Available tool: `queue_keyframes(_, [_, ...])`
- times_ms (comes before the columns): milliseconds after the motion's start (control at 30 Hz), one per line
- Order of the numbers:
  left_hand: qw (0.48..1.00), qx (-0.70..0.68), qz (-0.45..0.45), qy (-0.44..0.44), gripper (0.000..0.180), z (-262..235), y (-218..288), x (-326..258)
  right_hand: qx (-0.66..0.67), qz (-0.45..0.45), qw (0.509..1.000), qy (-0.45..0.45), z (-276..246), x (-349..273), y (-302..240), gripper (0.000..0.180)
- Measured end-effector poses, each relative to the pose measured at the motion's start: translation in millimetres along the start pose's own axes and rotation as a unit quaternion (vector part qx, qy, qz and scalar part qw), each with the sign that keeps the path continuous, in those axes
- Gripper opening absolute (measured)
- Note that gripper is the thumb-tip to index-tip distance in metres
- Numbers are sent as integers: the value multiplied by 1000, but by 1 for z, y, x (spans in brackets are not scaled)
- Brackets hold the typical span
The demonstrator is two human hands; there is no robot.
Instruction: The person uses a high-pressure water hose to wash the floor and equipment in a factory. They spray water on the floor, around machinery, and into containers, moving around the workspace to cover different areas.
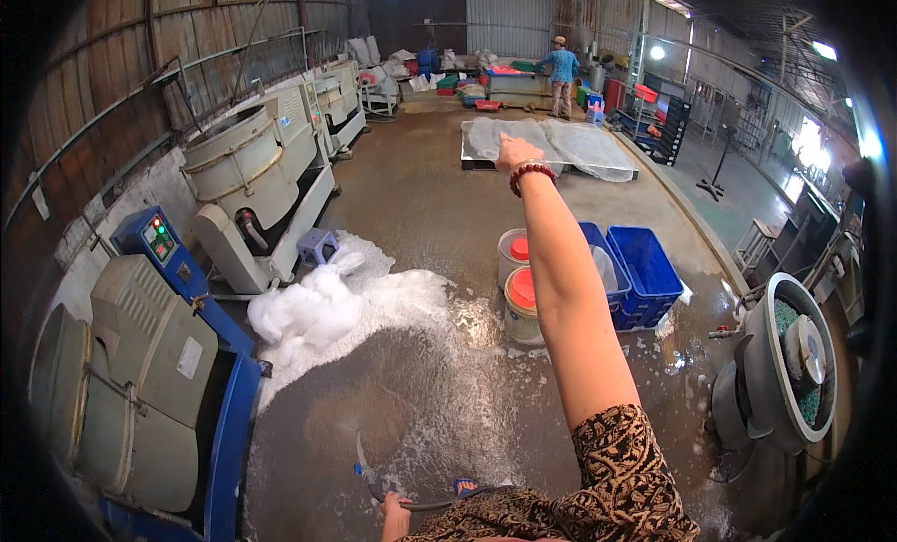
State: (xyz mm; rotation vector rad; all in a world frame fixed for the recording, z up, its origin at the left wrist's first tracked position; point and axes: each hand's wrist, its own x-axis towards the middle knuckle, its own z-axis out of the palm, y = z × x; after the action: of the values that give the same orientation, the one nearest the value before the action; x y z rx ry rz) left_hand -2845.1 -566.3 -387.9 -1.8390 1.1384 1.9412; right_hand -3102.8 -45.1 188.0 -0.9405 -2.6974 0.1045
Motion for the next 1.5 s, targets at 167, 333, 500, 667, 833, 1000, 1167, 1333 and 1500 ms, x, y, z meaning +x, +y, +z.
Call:
queue_keyframes(167, [998,59,9,-26,32,13,1,-20,13,24,1000,-11,-6,12,9,72])
queue_keyframes(333, [996,57,-5,-69,28,21,3,-43,54,41,997,-32,6,26,11,50])
queue_keyframes(500, [997,57,-30,-52,23,31,3,-48,28,18,998,-58,16,45,8,64])
queue_keyframes(667, [997,22,-48,-52,18,33,0,-46,22,21,997,-68,26,54,4,62])
queue_keyframes(833, [993,-13,-29,-116,19,34,-6,-59,50,16,998,-46,39,56,0,47])
queue_keyframes(1000, [994,52,35,-89,18,29,-7,-72,65,25,998,-10,41,55,-4,60])
queue_keyframes(1167, [989,53,33,-133,26,18,-1,-63,75,31,996,-25,37,60,-10,59])
queue_keyframes(1333, [990,60,36,-122,24,9,0,-48,76,16,997,-30,44,74,-15,57])
queue_keyframes(1500, [989,71,59,-120,24,3,-8,-41,33,-26,997,-59,71,117,-6,57])
